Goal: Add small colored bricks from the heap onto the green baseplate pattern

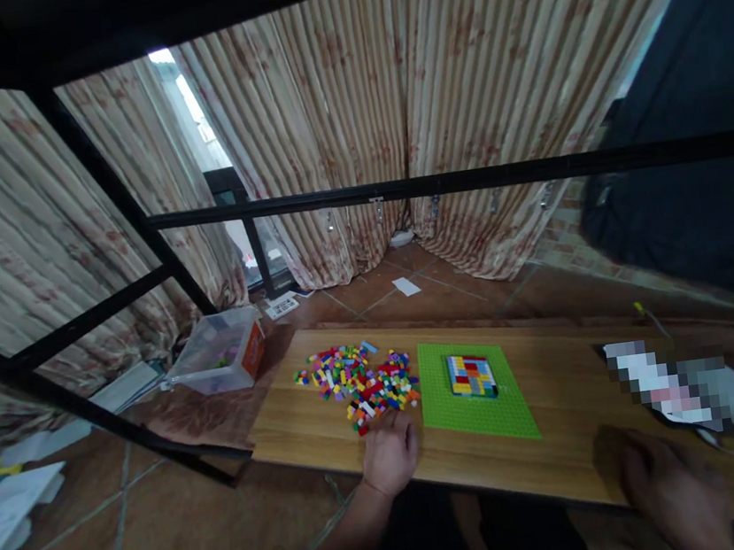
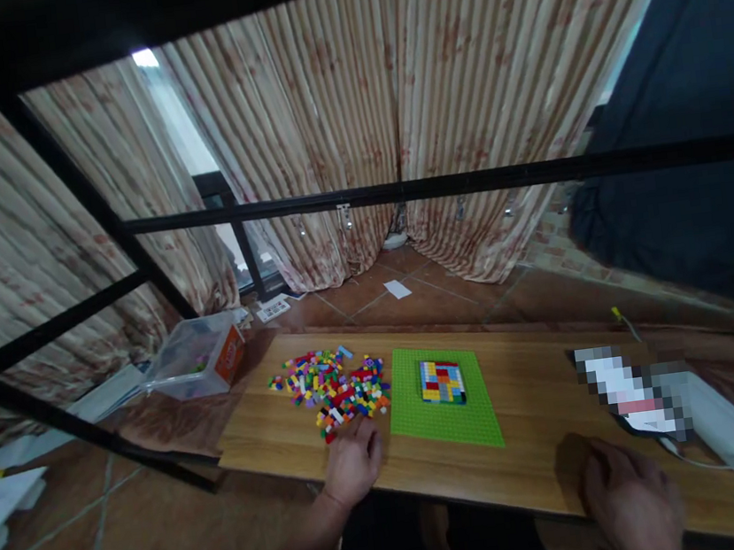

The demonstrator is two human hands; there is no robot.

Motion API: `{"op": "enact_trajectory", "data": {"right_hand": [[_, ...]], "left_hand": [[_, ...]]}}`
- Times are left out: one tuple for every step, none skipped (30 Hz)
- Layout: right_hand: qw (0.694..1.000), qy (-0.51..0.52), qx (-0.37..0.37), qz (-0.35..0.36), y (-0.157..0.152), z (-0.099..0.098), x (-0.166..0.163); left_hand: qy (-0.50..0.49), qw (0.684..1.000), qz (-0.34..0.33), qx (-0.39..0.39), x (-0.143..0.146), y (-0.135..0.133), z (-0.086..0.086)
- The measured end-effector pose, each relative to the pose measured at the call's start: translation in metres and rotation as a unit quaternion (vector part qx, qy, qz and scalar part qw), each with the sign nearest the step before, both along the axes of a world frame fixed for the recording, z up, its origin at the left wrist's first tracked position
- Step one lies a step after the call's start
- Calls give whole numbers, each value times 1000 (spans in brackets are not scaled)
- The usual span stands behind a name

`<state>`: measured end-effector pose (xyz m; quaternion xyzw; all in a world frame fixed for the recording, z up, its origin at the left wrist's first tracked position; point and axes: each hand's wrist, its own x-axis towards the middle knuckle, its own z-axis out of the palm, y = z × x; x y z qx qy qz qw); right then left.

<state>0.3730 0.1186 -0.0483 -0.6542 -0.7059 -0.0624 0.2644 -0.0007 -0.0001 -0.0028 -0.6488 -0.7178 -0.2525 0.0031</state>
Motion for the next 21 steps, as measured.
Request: {"op": "enact_trajectory", "data": {"right_hand": [[999, 7, -8, 40, -5, 3, -13], [996, 26, -13, 82, -12, 8, -30], [989, 47, -28, 138, -19, 14, -51], [979, 68, -48, 188, -25, 20, -75], [967, 82, -68, 230, -31, 27, -101], [955, 86, -86, 271, -36, 35, -127], [944, 88, -95, 304, -38, 42, -152], [936, 85, -101, 327, -39, 48, -176], [932, 80, -106, 337, -39, 54, -196], [930, 69, -112, 344, -37, 58, -213], [928, 57, -122, 348, -35, 61, -227], [926, 46, -131, 351, -32, 63, -237], [925, 45, -134, 354, -29, 63, -245], [924, 43, -136, 355, -27, 63, -250], [923, 43, -137, 356, -24, 62, -254], [923, 44, -138, 357, -23, 60, -256], [922, 44, -138, 358, -21, 59, -258], [922, 45, -139, 359, -20, 57, -259], [921, 46, -139, 360, -19, 56, -260], [921, 47, -140, 361, -18, 55, -262], [920, 47, -140, 363, -17, 54, -263]], "left_hand": [[-4, 1000, -1, 1, 0, 0, -1], [-8, 1000, -2, 3, 0, 0, -1], [-12, 1000, -2, 4, -1, 0, -2], [-17, 1000, -1, 6, -1, 0, -2], [-21, 1000, -1, 8, -1, 0, -2], [-24, 1000, -1, 9, -1, 0, -2], [-27, 1000, 0, 11, -1, 0, -3], [-29, 999, 0, 13, -1, 0, -2], [-31, 999, 0, 15, -1, 0, -2], [-32, 999, 0, 18, -1, 0, -2], [-32, 999, -1, 21, -1, 0, -2], [-33, 999, -1, 24, -1, 1, -2], [-32, 999, -1, 28, -2, 1, -2], [-32, 999, -2, 31, -2, 1, -2], [-31, 999, -2, 34, -2, 2, -2], [-29, 999, -2, 36, -2, 2, -2], [-27, 999, -2, 37, -2, 2, -3], [-24, 999, -1, 38, -2, 3, -3], [-21, 999, -1, 38, -2, 3, -3], [-18, 999, -2, 37, -2, 3, -4], [-16, 999, -2, 37, -2, 3, -4]]}}
